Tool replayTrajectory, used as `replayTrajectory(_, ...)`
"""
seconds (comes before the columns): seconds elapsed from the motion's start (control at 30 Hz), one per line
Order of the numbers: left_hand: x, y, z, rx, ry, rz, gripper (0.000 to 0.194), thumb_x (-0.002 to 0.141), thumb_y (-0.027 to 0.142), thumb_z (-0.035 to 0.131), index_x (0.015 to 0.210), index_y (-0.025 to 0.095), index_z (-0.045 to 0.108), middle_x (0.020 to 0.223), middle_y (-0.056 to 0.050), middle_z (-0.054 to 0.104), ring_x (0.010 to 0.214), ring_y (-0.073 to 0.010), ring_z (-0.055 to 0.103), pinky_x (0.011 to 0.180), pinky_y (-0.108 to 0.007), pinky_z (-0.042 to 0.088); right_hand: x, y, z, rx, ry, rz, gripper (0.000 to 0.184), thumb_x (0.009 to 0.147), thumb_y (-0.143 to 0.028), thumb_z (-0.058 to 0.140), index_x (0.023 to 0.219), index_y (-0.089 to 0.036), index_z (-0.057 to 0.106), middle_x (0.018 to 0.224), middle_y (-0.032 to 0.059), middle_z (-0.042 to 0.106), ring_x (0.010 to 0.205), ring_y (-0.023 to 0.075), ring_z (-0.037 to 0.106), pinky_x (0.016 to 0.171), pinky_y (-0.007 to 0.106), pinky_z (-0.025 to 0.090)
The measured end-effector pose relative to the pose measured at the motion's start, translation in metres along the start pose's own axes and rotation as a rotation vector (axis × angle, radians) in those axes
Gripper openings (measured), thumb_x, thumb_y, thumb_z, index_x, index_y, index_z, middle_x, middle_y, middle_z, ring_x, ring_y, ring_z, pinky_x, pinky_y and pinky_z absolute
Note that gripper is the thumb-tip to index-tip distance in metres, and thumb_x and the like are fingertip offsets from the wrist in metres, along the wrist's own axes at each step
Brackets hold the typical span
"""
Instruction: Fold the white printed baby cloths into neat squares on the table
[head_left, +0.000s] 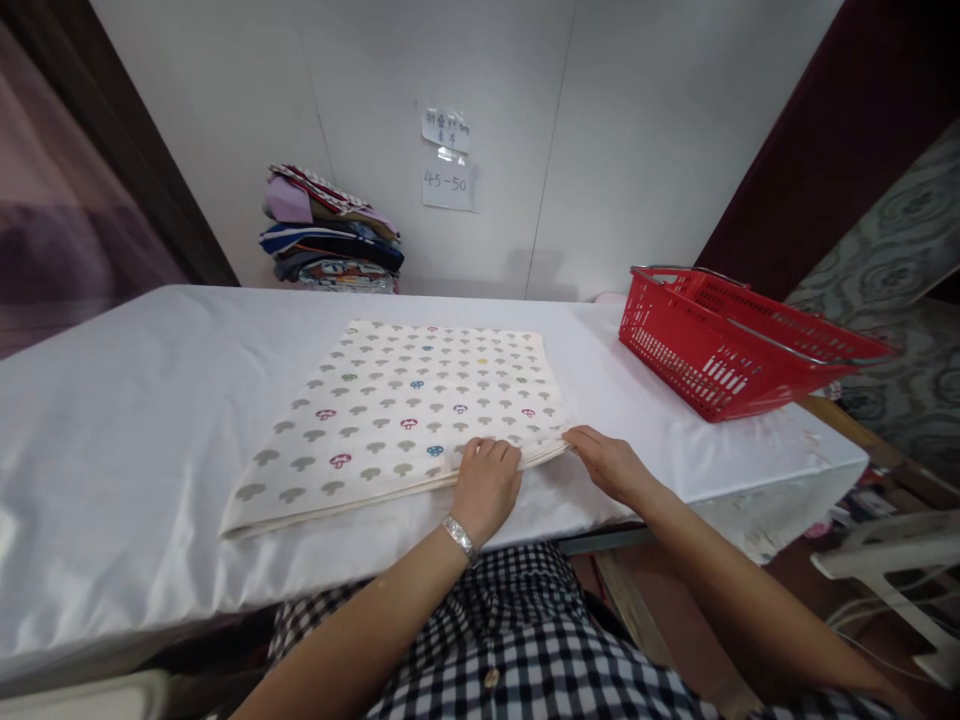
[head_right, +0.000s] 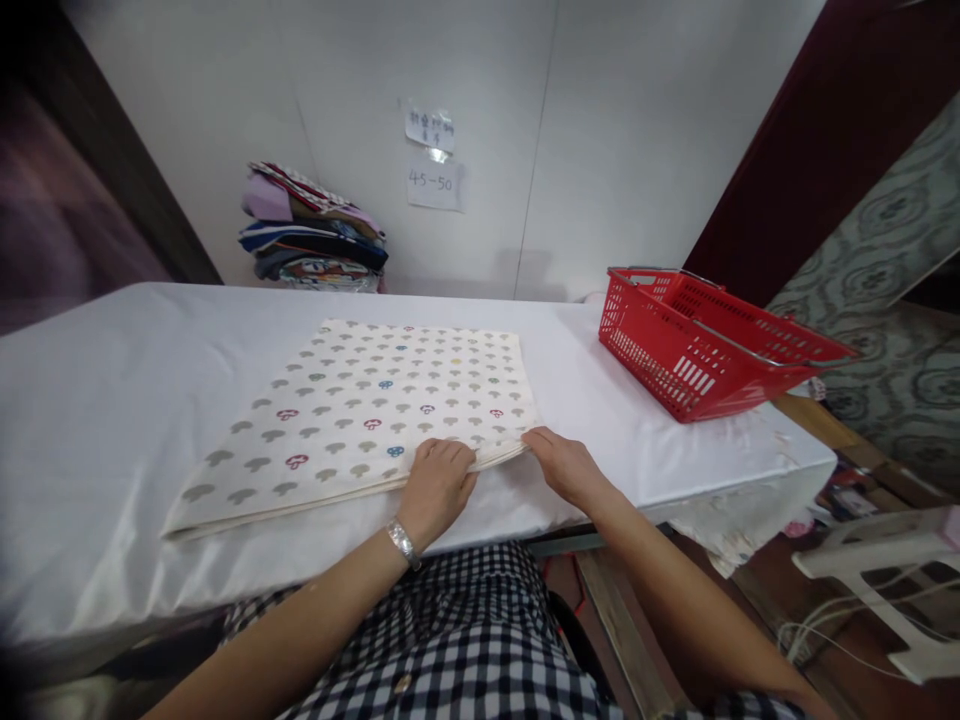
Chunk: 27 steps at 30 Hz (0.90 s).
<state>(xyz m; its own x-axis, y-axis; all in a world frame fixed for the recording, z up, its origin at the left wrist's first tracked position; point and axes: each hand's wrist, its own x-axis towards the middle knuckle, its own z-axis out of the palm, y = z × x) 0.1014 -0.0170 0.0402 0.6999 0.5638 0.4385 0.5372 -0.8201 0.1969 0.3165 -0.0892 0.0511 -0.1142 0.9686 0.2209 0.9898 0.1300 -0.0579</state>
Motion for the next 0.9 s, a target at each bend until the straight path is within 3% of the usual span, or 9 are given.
replayTrajectory(0.17,0.0,-0.001,0.004,-0.041,-0.029,-0.034,0.02,0.079,0.014,0.049,0.098,0.018,0.053,0.09,-0.005,0.056,0.089,-0.0212,0.048,0.079,-0.037,0.035,-0.002,-0.003,-0.001,-0.024,-0.043,0.025,0.039,0.086,-0.012,0.034,0.12,-0.023,0.047,0.119,0.0046,0.055,0.098,0.0163,0.057,0.074,0.027,0.047)
replayTrajectory(0.33,0.0,-0.001,0.003,-0.047,-0.05,-0.003,0.017,0.081,0.014,0.046,0.093,0.02,0.057,0.088,-0.005,0.057,0.089,-0.0211,0.048,0.079,-0.037,0.034,-0.004,-0.005,0.001,-0.065,-0.097,0.039,0.041,0.085,-0.011,0.034,0.122,-0.022,0.046,0.121,0.0059,0.054,0.096,0.0167,0.058,0.075,0.027,0.047)
replayTrajectory(0.57,0.002,-0.002,0.008,-0.05,-0.051,-0.016,0.014,0.084,0.02,0.046,0.09,0.02,0.059,0.086,-0.004,0.057,0.087,-0.0204,0.048,0.078,-0.037,0.033,-0.008,-0.032,0.012,-0.098,-0.076,0.023,0.051,0.083,-0.011,0.035,0.133,-0.02,0.035,0.139,0.0084,0.036,0.111,0.0192,0.051,0.076,0.029,0.05)
replayTrajectory(0.73,0.004,-0.002,0.007,-0.033,-0.056,-0.027,0.013,0.084,0.022,0.046,0.086,0.019,0.058,0.084,-0.004,0.056,0.085,-0.0198,0.048,0.077,-0.036,0.033,-0.004,-0.048,0.02,-0.081,-0.072,0.028,0.05,0.084,-0.014,0.035,0.134,-0.02,0.033,0.137,0.0081,0.039,0.109,0.0194,0.051,0.075,0.03,0.051)
replayTrajectory(0.9,0.005,-0.001,0.006,-0.039,-0.056,-0.028,0.012,0.083,0.022,0.047,0.086,0.019,0.059,0.084,-0.004,0.056,0.084,-0.0199,0.047,0.077,-0.036,0.033,0.005,-0.055,0.014,-0.108,-0.036,0.086,0.043,0.086,-0.018,0.039,0.128,-0.02,0.039,0.128,0.0079,0.048,0.102,0.0177,0.054,0.072,0.027,0.049)
